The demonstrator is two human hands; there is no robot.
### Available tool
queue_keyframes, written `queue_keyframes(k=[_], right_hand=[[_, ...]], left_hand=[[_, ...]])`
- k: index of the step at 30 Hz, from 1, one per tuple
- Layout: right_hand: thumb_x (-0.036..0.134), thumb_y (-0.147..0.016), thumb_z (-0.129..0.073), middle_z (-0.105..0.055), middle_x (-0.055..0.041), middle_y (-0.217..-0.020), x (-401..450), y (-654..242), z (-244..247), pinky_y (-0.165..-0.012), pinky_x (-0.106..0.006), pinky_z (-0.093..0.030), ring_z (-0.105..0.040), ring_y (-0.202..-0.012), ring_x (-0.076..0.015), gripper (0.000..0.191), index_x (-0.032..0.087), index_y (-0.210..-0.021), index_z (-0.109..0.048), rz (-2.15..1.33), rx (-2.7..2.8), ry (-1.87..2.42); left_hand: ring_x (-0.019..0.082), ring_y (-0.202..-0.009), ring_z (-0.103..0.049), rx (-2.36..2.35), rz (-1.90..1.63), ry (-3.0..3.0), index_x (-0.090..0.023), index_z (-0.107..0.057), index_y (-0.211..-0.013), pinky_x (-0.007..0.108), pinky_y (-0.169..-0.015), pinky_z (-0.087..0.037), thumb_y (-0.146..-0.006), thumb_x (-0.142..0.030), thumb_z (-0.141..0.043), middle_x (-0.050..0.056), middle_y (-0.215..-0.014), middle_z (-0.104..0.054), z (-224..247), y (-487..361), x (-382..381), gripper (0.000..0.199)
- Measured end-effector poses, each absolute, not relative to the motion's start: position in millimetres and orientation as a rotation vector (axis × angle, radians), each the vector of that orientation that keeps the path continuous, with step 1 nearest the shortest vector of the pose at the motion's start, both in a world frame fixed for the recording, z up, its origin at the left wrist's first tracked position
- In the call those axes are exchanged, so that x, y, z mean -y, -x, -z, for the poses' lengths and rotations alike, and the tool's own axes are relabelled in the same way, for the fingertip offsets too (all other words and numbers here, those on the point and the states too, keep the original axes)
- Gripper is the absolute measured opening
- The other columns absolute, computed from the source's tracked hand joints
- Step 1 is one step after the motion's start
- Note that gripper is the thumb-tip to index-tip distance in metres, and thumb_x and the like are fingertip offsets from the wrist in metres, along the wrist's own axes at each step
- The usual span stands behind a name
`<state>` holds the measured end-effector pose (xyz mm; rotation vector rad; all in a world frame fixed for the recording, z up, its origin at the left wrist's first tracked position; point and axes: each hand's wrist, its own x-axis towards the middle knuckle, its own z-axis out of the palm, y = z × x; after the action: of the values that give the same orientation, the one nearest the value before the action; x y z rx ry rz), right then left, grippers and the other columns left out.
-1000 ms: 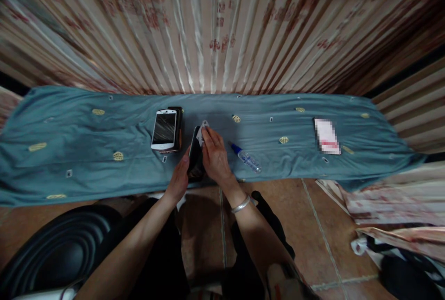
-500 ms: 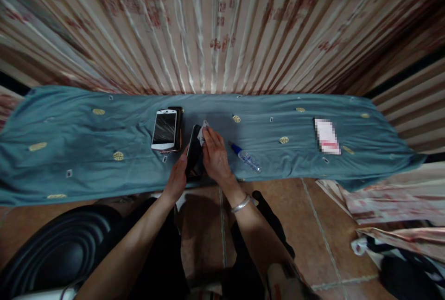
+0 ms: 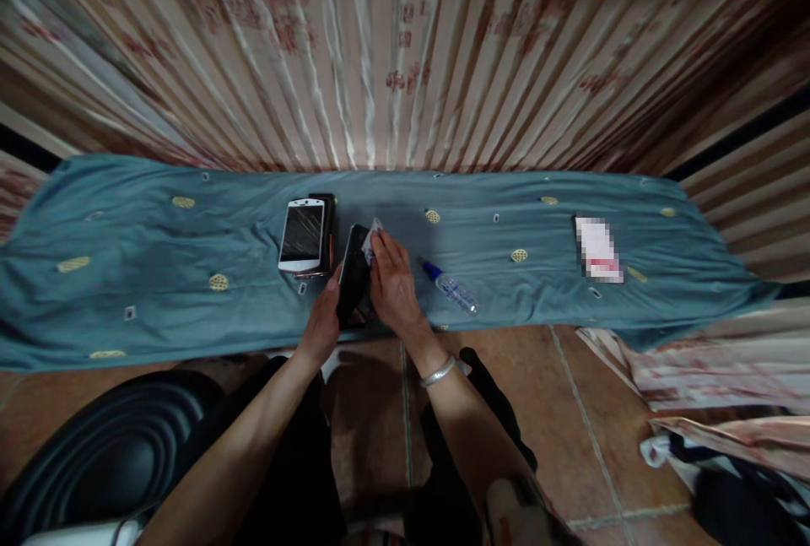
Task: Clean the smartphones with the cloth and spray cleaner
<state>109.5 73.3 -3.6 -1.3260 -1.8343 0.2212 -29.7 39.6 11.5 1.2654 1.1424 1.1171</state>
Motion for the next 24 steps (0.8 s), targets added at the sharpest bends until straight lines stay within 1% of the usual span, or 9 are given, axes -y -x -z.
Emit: queue_keyframes(k=[6,11,15,20,24], right_hand=[[0.019,-0.1,-0.032,-0.053,-0.0162,-0.147,-74.1,-108.8,10.2,-0.115,-0.053,-0.04,-0.046,-0.139,-0.0264,0.05,0.014,-0.147,-0.047,-0.239,1.778,1.394],[0.017,-0.099,-0.031,-0.048,-0.0151,-0.152,-71.9,-107.8,5.3,-0.117,-0.053,-0.037,-0.041,-0.143,-0.0254,0.053,0.015,-0.15,-0.042,-0.214,1.8,1.354],[0.019,-0.101,-0.03,-0.043,-0.0127,-0.156,-68.6,-107.9,-1.9,-0.118,-0.052,-0.036,-0.038,-0.145,-0.0249,0.053,0.018,-0.154,-0.037,-0.215,1.832,1.33],[0.018,-0.1,-0.03,-0.042,-0.0138,-0.156,-62.9,-105.5,-3.5,-0.118,-0.052,-0.037,-0.036,-0.146,-0.0251,0.054,0.017,-0.154,-0.036,-0.204,1.881,1.301],[0.014,-0.098,-0.031,-0.043,-0.0129,-0.155,-58.5,-101.4,-2.2,-0.117,-0.05,-0.038,-0.037,-0.146,-0.0242,0.056,0.018,-0.153,-0.037,-0.209,1.925,1.272]], left_hand=[[0.022,-0.148,-0.036,-1.13,-1.132,-1.245,-0.019,-0.049,-0.146,0.037,-0.124,-0.023,-0.098,-0.058,-0.031,0.006,-0.154,-0.049,-15.3,29.1,-39.1,0.065],[0.022,-0.146,-0.038,-1.116,-1.122,-1.23,-0.015,-0.05,-0.146,0.037,-0.124,-0.025,-0.098,-0.057,-0.031,0.009,-0.153,-0.049,-13.9,25.9,-38.1,0.066],[0.022,-0.146,-0.039,-1.117,-1.106,-1.201,-0.016,-0.054,-0.143,0.037,-0.125,-0.023,-0.097,-0.057,-0.036,0.009,-0.152,-0.05,-9.8,23.4,-37.5,0.064],[0.022,-0.145,-0.04,-1.103,-1.124,-1.235,-0.014,-0.052,-0.144,0.036,-0.125,-0.022,-0.098,-0.055,-0.032,0.01,-0.152,-0.05,-10.1,23.5,-38.8,0.065],[0.021,-0.148,-0.035,-1.131,-1.131,-1.264,-0.011,-0.048,-0.146,0.036,-0.125,-0.021,-0.099,-0.052,-0.03,0.01,-0.153,-0.048,-10.6,25.3,-40.6,0.065]])
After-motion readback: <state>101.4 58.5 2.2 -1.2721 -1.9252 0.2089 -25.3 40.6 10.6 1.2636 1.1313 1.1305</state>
